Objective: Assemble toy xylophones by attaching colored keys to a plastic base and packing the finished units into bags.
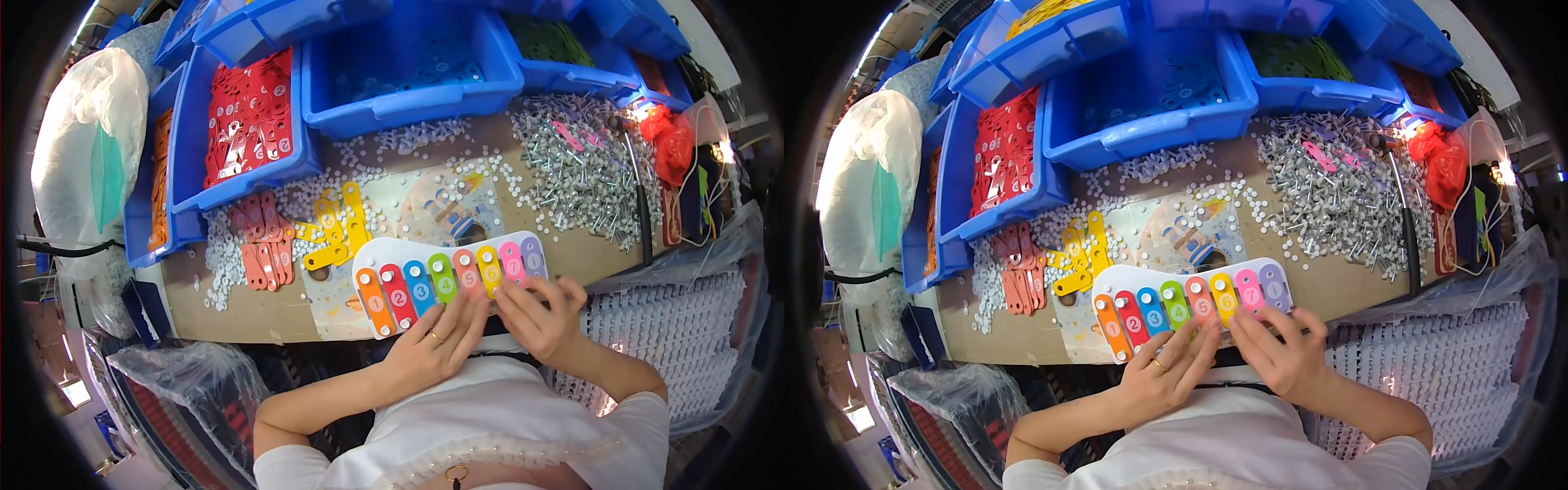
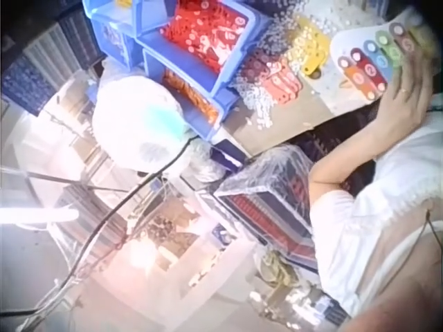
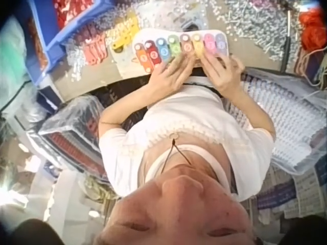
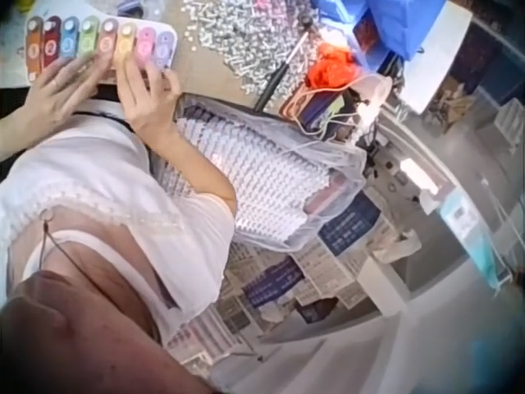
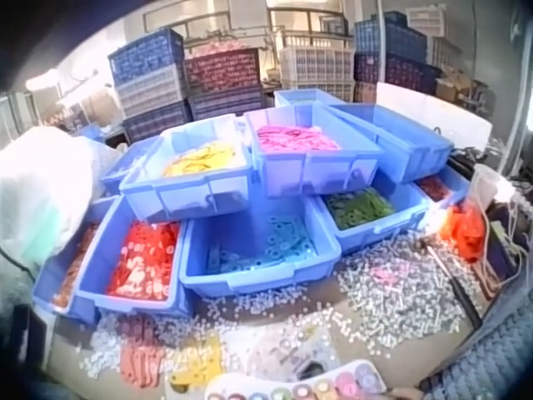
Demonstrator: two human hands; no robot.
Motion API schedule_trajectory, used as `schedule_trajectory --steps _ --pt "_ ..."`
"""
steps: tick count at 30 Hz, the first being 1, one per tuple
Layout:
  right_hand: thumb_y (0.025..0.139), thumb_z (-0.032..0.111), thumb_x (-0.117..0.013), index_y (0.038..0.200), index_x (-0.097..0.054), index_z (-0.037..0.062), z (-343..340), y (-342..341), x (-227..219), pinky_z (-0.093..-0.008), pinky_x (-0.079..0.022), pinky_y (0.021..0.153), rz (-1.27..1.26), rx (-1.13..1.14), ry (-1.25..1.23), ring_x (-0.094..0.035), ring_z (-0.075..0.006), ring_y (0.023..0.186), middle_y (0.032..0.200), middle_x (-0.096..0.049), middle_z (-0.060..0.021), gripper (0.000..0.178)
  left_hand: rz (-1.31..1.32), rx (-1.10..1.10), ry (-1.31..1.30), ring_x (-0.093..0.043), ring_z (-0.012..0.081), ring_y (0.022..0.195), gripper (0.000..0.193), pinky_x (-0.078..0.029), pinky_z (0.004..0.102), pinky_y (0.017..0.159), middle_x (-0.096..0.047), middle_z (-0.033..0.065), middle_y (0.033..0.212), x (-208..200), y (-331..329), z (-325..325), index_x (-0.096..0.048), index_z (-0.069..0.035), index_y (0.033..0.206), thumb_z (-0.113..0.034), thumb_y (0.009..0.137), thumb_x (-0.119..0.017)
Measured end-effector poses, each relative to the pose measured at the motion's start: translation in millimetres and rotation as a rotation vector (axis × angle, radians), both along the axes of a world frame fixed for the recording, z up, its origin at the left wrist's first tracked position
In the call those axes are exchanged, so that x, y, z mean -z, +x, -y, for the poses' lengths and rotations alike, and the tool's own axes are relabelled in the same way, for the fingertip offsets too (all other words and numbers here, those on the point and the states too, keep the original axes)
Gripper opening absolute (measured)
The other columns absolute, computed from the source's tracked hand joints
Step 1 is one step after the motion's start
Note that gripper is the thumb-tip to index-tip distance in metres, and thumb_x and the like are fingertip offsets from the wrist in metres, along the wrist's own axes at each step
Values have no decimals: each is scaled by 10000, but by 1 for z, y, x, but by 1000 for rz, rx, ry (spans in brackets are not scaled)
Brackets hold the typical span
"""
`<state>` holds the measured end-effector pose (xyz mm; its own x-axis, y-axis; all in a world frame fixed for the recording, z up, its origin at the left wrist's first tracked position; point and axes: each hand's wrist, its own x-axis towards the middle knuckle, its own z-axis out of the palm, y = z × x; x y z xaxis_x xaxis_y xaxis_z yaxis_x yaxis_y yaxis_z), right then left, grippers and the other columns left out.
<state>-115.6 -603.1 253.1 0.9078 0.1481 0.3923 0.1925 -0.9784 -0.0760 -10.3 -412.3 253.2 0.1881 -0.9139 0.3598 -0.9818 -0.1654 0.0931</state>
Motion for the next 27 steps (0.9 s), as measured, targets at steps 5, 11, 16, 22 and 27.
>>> schedule_trajectory --steps 5,11,16,22,27 --pt "738 195 -747 913 -705 86 11 23 -9 -419 -372 821 -19 -97 138 -558 -184 893 939 -650 6 211 -462 0 11 -611 248 1070 407 -504 354 852 -664 112 1100 -13 25 8 -620 7 1172 -187 828 -715" --pt "816 107 -636 1046 -649 26 51 137 0 -413 -453 780 -97 41 317 -586 -325 871 919 -617 -127 244 -234 -375 78 -598 336 891 134 -513 422 774 -601 158 907 -12 139 33 -568 -15 960 -81 845 -591" --pt "827 73 -619 1066 -627 11 54 179 57 -418 -488 879 -50 182 120 -585 -331 970 1073 -611 -145 247 -161 -368 33 -570 343 940 308 -500 397 817 -580 195 948 36 163 47 -573 12 1047 -21 748 -637" --pt "784 26 -658 1004 -641 15 50 162 37 -394 -507 786 -146 -3 264 -593 -303 924 985 -607 -114 221 -248 -247 19 -557 327 1017 458 -505 393 842 -564 144 999 32 149 40 -606 -20 1070 5 622 -698" --pt "793 26 -652 951 -657 27 53 171 37 -404 -500 748 -126 -18 378 -595 -307 873 902 -594 -114 158 -328 -216 -11 -586 301 897 236 -507 375 771 -600 110 969 21 163 39 -670 -35 1001 -30 766 -644"
